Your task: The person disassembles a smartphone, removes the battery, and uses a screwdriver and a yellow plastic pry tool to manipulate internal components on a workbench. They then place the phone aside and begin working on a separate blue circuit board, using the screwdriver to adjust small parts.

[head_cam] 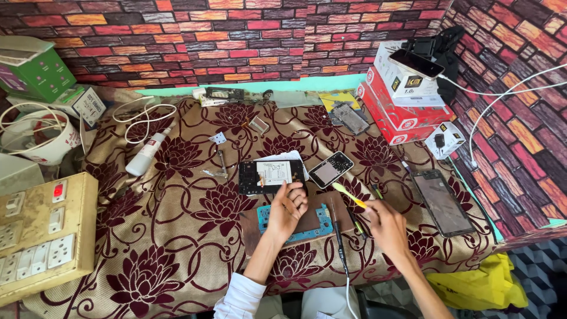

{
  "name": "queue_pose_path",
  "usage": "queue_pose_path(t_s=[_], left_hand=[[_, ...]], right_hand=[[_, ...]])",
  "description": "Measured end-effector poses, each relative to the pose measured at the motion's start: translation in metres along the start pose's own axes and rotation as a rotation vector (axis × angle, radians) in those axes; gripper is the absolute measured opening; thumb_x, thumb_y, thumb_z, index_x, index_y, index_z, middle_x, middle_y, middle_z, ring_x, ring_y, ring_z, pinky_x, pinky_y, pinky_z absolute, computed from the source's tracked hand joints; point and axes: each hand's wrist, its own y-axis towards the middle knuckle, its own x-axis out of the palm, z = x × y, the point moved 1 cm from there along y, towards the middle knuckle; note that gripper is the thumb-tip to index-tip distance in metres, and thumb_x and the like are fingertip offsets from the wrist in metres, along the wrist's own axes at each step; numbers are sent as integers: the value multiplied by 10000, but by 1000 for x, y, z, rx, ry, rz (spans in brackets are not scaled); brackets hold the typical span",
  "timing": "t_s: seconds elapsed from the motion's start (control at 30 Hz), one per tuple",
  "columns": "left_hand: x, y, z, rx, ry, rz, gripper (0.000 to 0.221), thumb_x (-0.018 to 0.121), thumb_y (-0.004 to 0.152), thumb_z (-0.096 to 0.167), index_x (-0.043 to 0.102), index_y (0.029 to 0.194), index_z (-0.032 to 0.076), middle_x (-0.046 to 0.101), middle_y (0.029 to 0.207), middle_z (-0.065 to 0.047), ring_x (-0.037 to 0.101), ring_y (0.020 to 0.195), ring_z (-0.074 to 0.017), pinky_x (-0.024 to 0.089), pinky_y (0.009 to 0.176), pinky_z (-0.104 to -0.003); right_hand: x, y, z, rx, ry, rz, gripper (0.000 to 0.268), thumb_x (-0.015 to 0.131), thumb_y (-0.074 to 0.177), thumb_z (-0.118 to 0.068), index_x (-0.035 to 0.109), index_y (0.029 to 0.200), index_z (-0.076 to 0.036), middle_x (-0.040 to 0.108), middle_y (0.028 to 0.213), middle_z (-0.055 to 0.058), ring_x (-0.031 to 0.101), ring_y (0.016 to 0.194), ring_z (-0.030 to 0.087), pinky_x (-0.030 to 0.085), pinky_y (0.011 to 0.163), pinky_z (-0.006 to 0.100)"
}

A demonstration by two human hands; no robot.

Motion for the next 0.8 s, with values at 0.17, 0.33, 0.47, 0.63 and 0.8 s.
queue_pose_path(t_s=[0.17, 0.33, 0.47, 0.63, 0.8], left_hand=[[8, -2, 1, -8, 405, 57, 508, 438, 1063, 496, 640, 1041, 31, 544, 665, 15, 400, 473, -70, 267, 382, -233], [17, -5, 8, -51, 928, 46, 465, 511, 1019, 490, 704, 1034, 67, 427, 543, 28, 373, 437, -77, 239, 393, -249], [20, -11, 14, 312, 1398, -194, 162, 691, 963, 205, 708, 1085, 100, 568, 662, 74, 494, 596, -58, 365, 541, -249], [15, -17, 19, 176, 1334, -200, 610, 520, 772, -109, 544, 1312, 174, 484, 929, -22, 454, 759, -133, 415, 655, -313], [10, -18, 11, 181, 1139, -248, 753, 363, 675, -241, 538, 1304, 134, 492, 1112, -84, 485, 1030, -192, 450, 851, -328]], right_hand=[[2, -10, 16, 41, -82, -70, 379, 596, 874, 109, 661, 1207, -60, 684, 1064, 197, 664, 546, 175, 539, 438, 254], [-6, -37, -22, -194, -77, -110, 622, 658, 780, 65, 581, 1354, -163, 645, 1192, 161, 694, 846, 256, 637, 625, 267], [-17, -59, -40, 53, -40, -706, 749, 657, 860, 51, 486, 1498, -300, 673, 1241, 87, 711, 786, 202, 628, 615, 261], [-6, -78, -48, -114, 9, -689, 754, 719, 787, 72, 538, 1448, -242, 469, 1478, 224, 684, 887, 242, 641, 606, 268], [20, -81, -33, -90, -66, -602, 605, 664, 762, 95, 647, 1302, -178, 573, 1413, 142, 719, 680, 213, 627, 540, 259]])
